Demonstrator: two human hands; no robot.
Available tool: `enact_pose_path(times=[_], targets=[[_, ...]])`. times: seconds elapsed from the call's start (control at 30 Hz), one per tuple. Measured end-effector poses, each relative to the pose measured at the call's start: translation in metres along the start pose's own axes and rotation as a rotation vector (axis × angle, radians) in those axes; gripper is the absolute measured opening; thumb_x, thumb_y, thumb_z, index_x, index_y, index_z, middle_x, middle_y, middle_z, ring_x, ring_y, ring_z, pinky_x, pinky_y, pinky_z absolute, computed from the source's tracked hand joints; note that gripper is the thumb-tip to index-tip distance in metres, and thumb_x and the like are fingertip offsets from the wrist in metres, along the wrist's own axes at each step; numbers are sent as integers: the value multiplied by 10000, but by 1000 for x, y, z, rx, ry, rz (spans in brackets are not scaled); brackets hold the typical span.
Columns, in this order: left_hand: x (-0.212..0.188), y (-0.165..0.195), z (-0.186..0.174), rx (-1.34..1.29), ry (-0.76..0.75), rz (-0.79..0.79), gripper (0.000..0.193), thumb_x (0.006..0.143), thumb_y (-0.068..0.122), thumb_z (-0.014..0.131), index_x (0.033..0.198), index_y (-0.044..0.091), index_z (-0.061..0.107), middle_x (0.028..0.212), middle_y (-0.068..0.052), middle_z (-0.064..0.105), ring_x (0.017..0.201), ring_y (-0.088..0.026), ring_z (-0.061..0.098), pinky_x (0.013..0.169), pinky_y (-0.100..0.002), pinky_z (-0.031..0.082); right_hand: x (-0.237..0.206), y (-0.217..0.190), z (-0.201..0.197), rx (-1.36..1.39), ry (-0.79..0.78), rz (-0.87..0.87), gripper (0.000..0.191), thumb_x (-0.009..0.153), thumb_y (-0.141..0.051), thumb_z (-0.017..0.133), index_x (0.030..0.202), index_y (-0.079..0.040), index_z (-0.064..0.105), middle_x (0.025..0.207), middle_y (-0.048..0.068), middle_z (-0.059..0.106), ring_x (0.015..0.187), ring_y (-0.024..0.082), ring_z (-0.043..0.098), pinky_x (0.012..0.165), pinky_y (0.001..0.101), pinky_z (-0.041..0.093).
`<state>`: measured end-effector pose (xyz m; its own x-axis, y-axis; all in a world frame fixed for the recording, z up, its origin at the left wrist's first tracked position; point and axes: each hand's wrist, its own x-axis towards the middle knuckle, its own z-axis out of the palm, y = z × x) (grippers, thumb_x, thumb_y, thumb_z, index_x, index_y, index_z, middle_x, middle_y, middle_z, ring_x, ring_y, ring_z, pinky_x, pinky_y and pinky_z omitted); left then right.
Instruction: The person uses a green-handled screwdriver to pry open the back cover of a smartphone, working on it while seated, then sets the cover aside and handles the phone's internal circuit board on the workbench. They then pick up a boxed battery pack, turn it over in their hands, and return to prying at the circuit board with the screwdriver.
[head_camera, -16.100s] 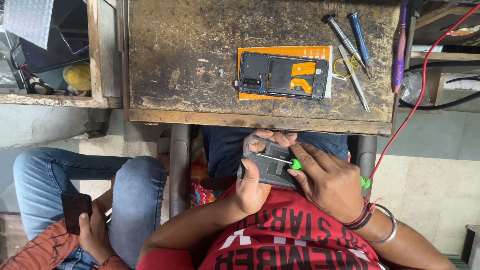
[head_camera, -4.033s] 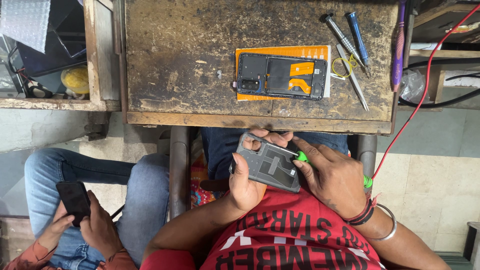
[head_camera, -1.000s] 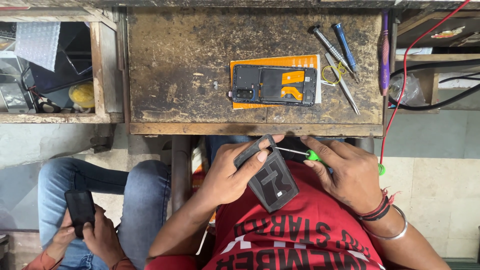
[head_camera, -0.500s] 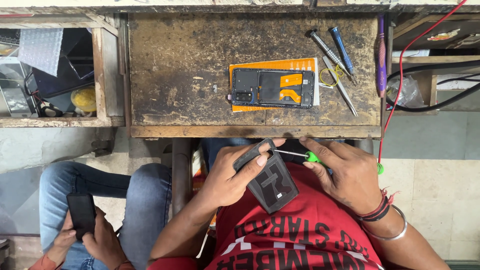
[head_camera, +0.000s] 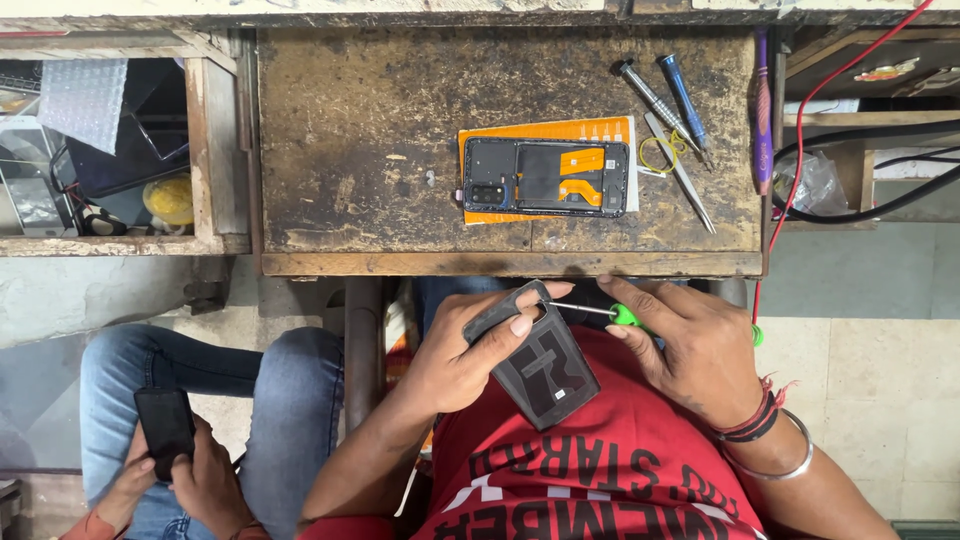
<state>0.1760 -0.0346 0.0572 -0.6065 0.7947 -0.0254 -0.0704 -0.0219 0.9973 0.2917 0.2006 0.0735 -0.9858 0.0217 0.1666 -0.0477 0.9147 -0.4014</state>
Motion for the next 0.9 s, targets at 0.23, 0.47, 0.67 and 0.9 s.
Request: enact_pose_path(times=[0.23, 0.47, 0.67, 0.9], targets=[[-1, -5, 3, -100, -25, -2, 379, 1122, 252, 531, 1419, 38, 630, 874, -18, 636, 801, -73, 547, 741, -265, 474, -1, 3, 0, -9, -28, 80, 475, 845, -352, 760, 1293, -199, 732, 726, 78, 645, 591, 275, 613, 583, 415, 499], [-2, -7, 3, -29, -16, -29, 414, 1103, 274, 521, 1437, 54, 625, 783, 7, 564, 717, -63, 513, 673, -243, 435, -3, 2, 1, 17, 12, 18, 465, 865, -335, 743, 1301, -179, 712, 808, 76, 680, 624, 278, 626, 590, 407, 502], [-4, -7, 6, -52, 35, -38, 420, 1100, 269, 539, 1444, 41, 617, 769, 6, 562, 712, -58, 499, 661, -245, 434, -4, 0, 1, -2, -9, 40, 463, 846, -333, 753, 1282, -179, 724, 782, 73, 673, 610, 286, 625, 579, 408, 502], [-4, -5, 5, -13, 51, -50, 401, 1091, 241, 538, 1428, 46, 635, 763, 5, 545, 689, -55, 469, 634, -238, 413, -5, 1, 1, 4, 14, 24, 440, 859, -330, 749, 1271, -180, 720, 839, 73, 706, 622, 274, 639, 577, 399, 505]])
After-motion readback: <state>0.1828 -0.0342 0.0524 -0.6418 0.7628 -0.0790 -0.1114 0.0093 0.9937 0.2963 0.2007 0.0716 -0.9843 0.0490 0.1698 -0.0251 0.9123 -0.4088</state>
